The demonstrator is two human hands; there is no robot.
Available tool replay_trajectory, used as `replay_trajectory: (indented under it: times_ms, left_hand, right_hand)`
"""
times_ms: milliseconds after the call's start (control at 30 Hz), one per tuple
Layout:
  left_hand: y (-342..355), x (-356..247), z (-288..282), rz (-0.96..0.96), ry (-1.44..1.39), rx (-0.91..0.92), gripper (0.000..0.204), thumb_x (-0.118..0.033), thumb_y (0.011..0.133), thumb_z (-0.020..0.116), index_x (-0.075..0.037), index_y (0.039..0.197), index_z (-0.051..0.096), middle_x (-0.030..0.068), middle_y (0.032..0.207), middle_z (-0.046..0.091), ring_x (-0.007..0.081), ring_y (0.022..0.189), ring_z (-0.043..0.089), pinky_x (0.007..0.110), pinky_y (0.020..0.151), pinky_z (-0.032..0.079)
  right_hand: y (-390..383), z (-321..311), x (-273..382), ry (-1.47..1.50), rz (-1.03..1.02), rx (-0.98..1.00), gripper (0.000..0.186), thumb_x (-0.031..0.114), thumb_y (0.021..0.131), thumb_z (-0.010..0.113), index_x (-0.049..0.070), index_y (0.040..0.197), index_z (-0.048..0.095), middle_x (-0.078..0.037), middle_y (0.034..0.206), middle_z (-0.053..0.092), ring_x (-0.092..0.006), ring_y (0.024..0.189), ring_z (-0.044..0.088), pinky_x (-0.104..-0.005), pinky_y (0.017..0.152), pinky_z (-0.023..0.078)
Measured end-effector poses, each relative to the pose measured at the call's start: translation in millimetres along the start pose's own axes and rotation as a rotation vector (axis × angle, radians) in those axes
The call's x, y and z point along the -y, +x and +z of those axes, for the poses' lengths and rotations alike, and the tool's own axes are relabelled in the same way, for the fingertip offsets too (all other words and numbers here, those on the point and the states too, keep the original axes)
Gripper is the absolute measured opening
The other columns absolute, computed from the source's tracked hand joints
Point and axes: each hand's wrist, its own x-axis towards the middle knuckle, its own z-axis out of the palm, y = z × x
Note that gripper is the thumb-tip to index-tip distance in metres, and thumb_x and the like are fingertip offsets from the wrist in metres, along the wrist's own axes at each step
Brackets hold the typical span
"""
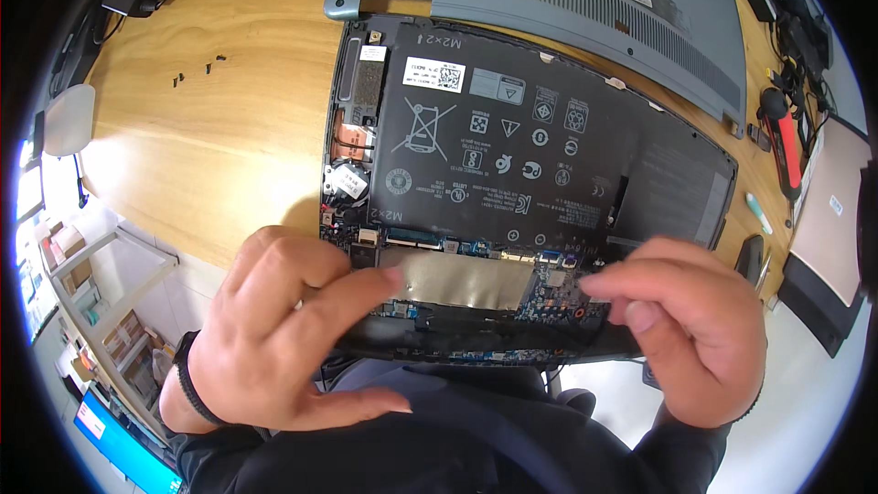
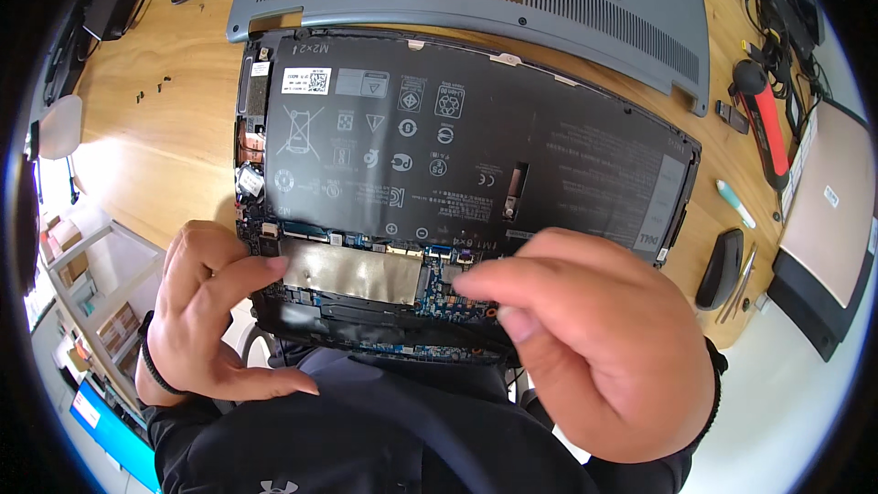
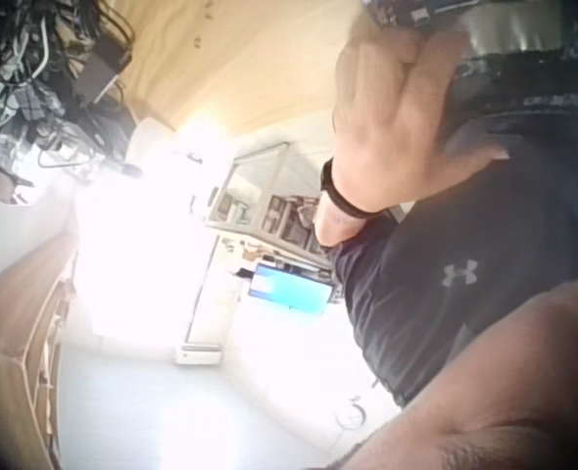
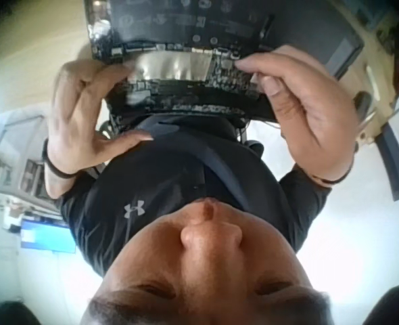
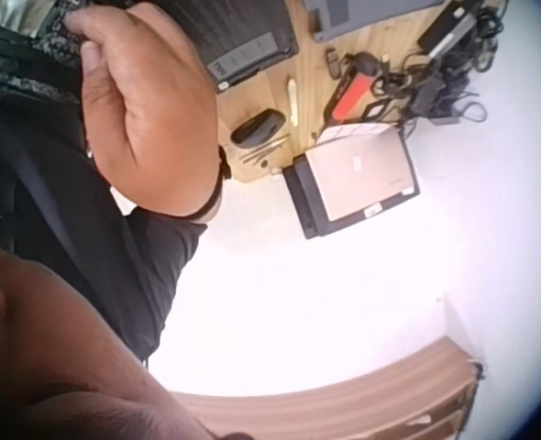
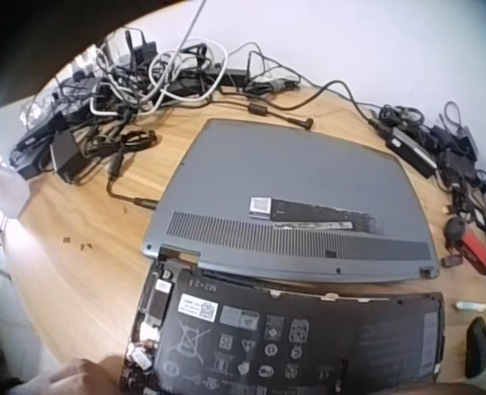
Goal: The recorder opens a laptop casing using an electric screwdriver, inspects internal components including the battery and motherboard, and kemudian closes the casing and tests the device.
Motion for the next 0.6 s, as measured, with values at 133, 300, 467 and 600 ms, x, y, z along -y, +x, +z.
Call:
replay_trajectory:
  times_ms: [133,300,467,600]
  left_hand:
    - [14,-14,-4,0.013,0.082,0.094,0.085,-0.054,0.059,0.090,-0.001,0.120,0.063,0.0143,0.107,0.051,0.0321,0.096,0.052,0.044,0.084,0.044]
    - [21,-13,-1,0.014,0.123,0.159,0.085,-0.056,0.060,0.088,-0.004,0.123,0.061,0.0267,0.144,0.042,0.0514,0.134,0.039,0.059,0.108,0.032]
    - [27,-33,3,-0.048,0.207,0.248,0.087,-0.050,0.056,0.085,-0.003,0.124,0.060,0.0244,0.148,0.045,0.0466,0.143,0.034,0.060,0.112,0.026]
    - [34,-38,14,-0.106,0.185,0.213,0.088,-0.048,0.053,0.084,-0.001,0.123,0.059,0.0244,0.147,0.046,0.0466,0.141,0.036,0.058,0.112,0.027]
  right_hand:
    - [13,-1,4,-0.094,0.053,0.127,0.020,0.001,0.091,0.054,-0.004,0.102,0.071,-0.013,0.081,0.065,-0.0189,0.068,0.061,-0.0285,0.063,0.047]
    - [13,8,2,-0.068,0.044,0.077,0.022,-0.001,0.092,0.052,-0.003,0.105,0.069,-0.011,0.078,0.062,-0.0189,0.068,0.060,-0.0280,0.065,0.047]
    - [13,19,3,-0.143,-0.019,0.034,0.021,-0.001,0.092,0.052,-0.002,0.105,0.069,-0.009,0.077,0.058,-0.0187,0.069,0.058,-0.0277,0.066,0.046]
    - [9,24,-2,-0.231,-0.092,-0.031,0.021,0.000,0.091,0.053,-0.001,0.105,0.069,-0.009,0.081,0.059,-0.0186,0.072,0.058,-0.0266,0.068,0.046]
